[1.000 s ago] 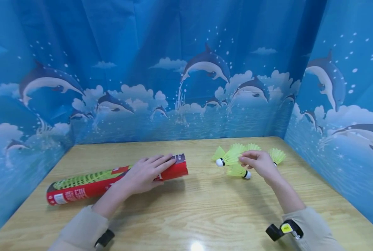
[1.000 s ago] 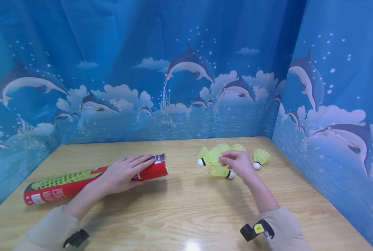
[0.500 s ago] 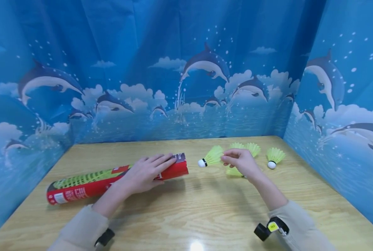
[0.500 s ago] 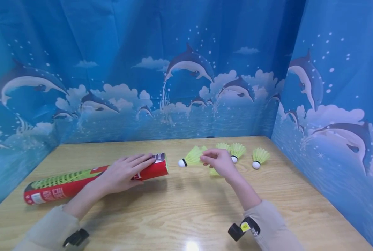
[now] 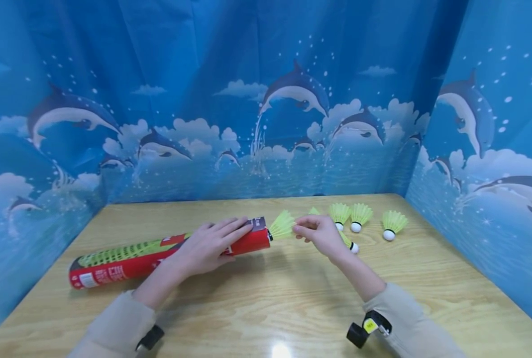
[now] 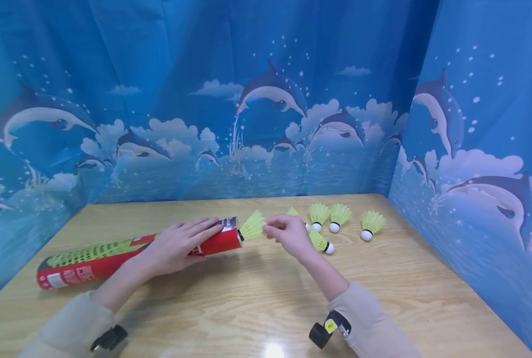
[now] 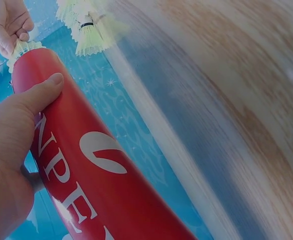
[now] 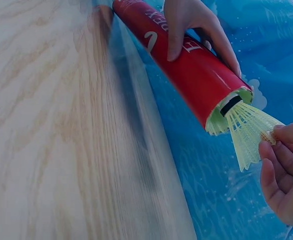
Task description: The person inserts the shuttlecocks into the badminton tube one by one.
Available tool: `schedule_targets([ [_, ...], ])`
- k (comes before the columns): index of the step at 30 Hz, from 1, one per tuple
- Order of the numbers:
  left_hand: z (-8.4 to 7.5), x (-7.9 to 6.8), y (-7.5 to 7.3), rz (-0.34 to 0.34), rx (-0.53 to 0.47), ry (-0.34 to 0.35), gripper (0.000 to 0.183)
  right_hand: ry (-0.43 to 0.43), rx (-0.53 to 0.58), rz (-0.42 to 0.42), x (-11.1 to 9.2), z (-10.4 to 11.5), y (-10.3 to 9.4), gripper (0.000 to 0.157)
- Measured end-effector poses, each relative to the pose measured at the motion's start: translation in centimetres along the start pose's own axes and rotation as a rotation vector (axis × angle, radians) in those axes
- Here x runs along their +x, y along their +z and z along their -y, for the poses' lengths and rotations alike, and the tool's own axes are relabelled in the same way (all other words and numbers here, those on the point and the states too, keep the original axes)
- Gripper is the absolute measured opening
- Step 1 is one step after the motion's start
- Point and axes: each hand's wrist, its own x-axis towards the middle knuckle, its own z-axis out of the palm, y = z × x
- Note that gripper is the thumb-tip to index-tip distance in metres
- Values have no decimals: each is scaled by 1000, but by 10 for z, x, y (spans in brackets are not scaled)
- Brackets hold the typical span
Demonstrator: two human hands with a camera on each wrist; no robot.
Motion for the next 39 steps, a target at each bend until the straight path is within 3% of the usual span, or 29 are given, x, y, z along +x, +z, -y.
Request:
schedule_targets([
  [19,-1,0,0,-1,4,3,93,-20,108,-1,1,1,23,22],
  [39,-1,0,0,-41,0,12,92,-51,69,-22,0,7,35,18],
])
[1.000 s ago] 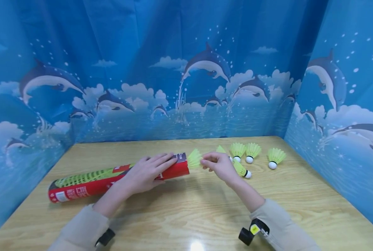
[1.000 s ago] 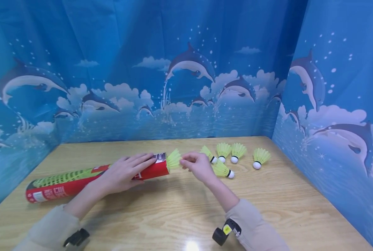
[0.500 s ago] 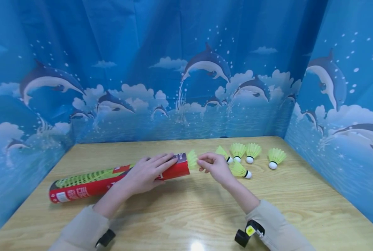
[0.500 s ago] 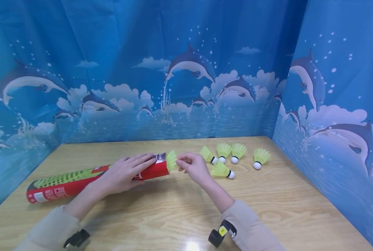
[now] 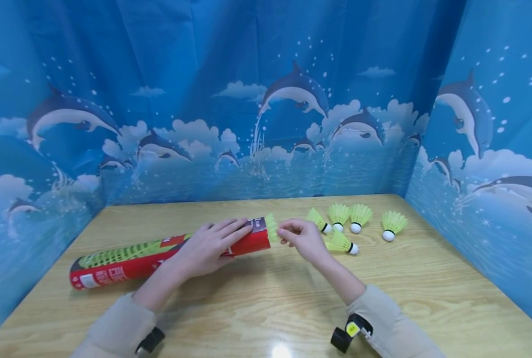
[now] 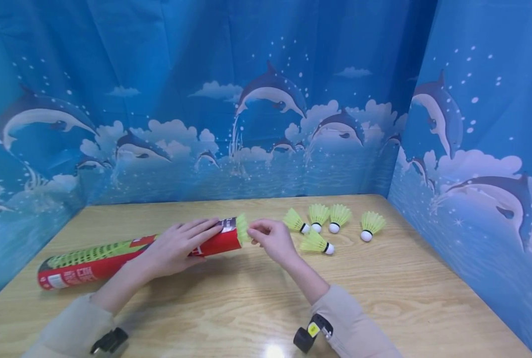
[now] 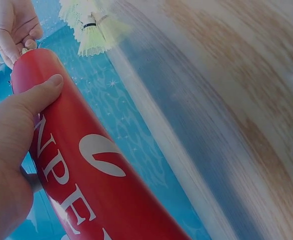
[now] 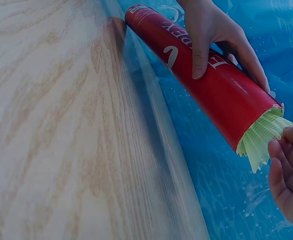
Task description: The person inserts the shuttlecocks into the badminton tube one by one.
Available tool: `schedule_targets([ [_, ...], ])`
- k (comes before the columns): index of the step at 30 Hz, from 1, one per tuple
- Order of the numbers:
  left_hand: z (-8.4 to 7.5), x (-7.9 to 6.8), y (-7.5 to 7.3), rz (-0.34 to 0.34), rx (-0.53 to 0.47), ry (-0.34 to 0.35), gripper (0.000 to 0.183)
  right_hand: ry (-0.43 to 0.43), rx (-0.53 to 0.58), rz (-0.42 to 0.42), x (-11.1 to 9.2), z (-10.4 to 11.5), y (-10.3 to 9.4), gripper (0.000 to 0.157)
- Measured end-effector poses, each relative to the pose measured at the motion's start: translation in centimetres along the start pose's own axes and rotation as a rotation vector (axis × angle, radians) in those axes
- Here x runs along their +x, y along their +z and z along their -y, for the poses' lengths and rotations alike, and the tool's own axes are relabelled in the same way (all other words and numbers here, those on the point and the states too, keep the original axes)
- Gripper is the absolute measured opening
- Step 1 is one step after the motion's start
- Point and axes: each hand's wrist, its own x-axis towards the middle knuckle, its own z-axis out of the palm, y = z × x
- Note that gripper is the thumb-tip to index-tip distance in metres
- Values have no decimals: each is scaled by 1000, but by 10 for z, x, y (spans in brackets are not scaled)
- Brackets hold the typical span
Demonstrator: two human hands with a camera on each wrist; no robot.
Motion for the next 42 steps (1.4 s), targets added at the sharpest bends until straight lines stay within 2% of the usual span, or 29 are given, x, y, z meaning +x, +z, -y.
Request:
schedule_targets([
  [11,0,0,-1,-16,3,3,92,-17,-14,-26,2,-5,6,13],
  [21,0,0,-2,-47,0,13,93,-60,-40,17,1,-4,15,12],
  [42,0,-1,-1,-36,12,11,94,-82,-113,87,4,-2,15,15],
])
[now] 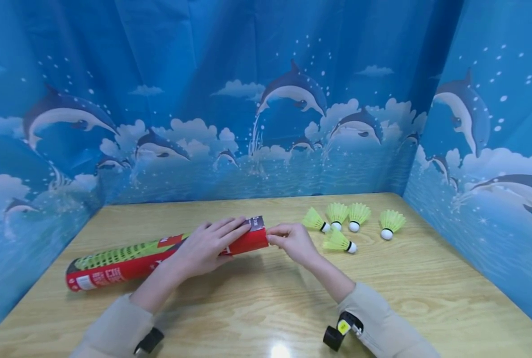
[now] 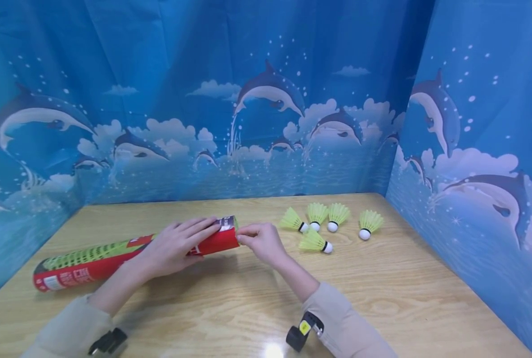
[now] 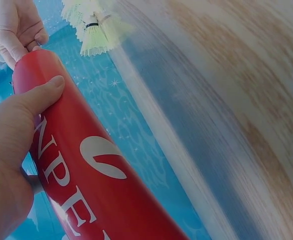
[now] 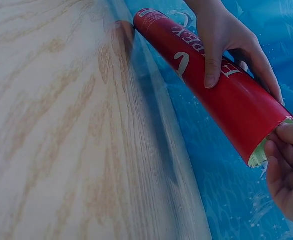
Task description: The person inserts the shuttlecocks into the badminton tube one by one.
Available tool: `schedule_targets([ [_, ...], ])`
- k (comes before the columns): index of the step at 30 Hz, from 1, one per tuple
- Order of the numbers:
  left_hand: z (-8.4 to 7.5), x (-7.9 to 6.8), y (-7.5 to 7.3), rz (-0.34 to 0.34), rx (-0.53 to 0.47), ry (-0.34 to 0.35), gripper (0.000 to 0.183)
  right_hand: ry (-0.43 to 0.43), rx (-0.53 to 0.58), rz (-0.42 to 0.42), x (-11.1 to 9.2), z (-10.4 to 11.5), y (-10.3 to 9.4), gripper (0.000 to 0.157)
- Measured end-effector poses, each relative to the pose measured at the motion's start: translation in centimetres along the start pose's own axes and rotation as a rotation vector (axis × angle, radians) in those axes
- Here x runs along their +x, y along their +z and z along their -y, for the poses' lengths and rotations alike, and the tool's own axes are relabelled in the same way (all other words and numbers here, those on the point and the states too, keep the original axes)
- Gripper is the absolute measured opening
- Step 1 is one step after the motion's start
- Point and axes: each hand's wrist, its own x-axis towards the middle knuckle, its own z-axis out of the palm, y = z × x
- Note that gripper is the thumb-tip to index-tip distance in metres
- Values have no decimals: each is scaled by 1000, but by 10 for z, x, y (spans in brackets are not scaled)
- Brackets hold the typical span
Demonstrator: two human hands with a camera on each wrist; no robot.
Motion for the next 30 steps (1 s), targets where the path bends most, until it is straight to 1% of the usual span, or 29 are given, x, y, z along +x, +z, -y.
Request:
schedule_targets([
  [5,1,0,-1,0,-2,1,93,8,-10,36,2,0,-2,16],
  [11,1,0,-1,2,-4,6,92,-7,-13,123,1,1,-8,19],
  [15,1,0,-2,12,-1,1,92,19,8,175,-2,-3,-16,23],
  [17,1,0,-2,18,-2,-3,92,33,20,184,-4,-6,-21,25],
  [23,1,1,-1,26,-3,-9,93,86,37,166,-9,-19,-41,29],
  [30,1,0,0,20,-16,1,95,94,15,89,-14,-28,-70,34],
])
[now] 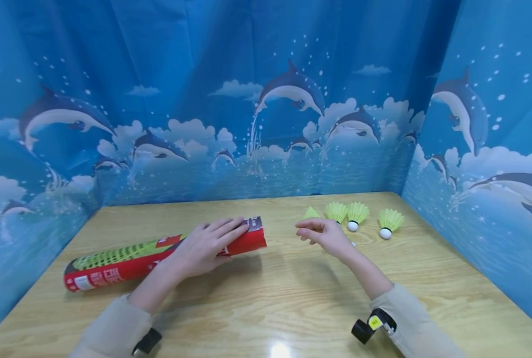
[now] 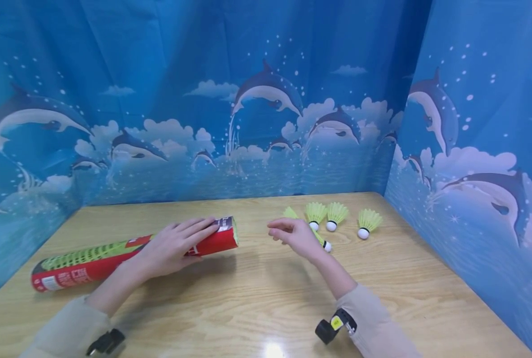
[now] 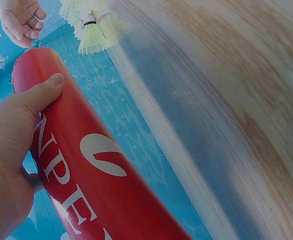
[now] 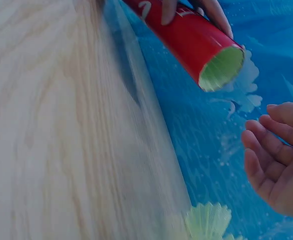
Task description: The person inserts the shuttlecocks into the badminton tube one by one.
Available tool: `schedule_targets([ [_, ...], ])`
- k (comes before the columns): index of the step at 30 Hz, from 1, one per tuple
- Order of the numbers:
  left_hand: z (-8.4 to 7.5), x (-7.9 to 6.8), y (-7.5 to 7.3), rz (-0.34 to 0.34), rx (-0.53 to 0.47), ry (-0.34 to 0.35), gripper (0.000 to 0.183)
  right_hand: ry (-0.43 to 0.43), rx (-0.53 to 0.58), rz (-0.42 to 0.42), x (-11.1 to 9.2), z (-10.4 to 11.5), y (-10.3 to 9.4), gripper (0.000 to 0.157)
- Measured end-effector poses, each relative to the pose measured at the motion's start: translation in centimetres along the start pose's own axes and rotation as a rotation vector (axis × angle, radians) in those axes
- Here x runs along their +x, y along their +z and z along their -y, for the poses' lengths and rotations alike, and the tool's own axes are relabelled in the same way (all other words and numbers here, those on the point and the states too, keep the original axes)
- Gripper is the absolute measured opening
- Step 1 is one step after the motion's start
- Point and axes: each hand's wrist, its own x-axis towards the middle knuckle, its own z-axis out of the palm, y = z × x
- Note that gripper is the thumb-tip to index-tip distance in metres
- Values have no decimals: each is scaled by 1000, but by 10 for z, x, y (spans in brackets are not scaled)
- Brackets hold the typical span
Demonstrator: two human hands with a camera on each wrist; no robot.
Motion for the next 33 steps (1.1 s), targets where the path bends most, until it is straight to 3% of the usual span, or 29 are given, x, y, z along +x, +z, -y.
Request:
schedule_targets([
  [13,1,-1,0,21,6,-15,95,67,-124,-138,-10,-34,-54,43],
  [26,1,-2,0,10,3,-8,94,130,-200,30,-6,-68,-71,59],
  [33,1,-2,0,12,2,-7,95,155,-206,44,-4,-71,-68,59],
])
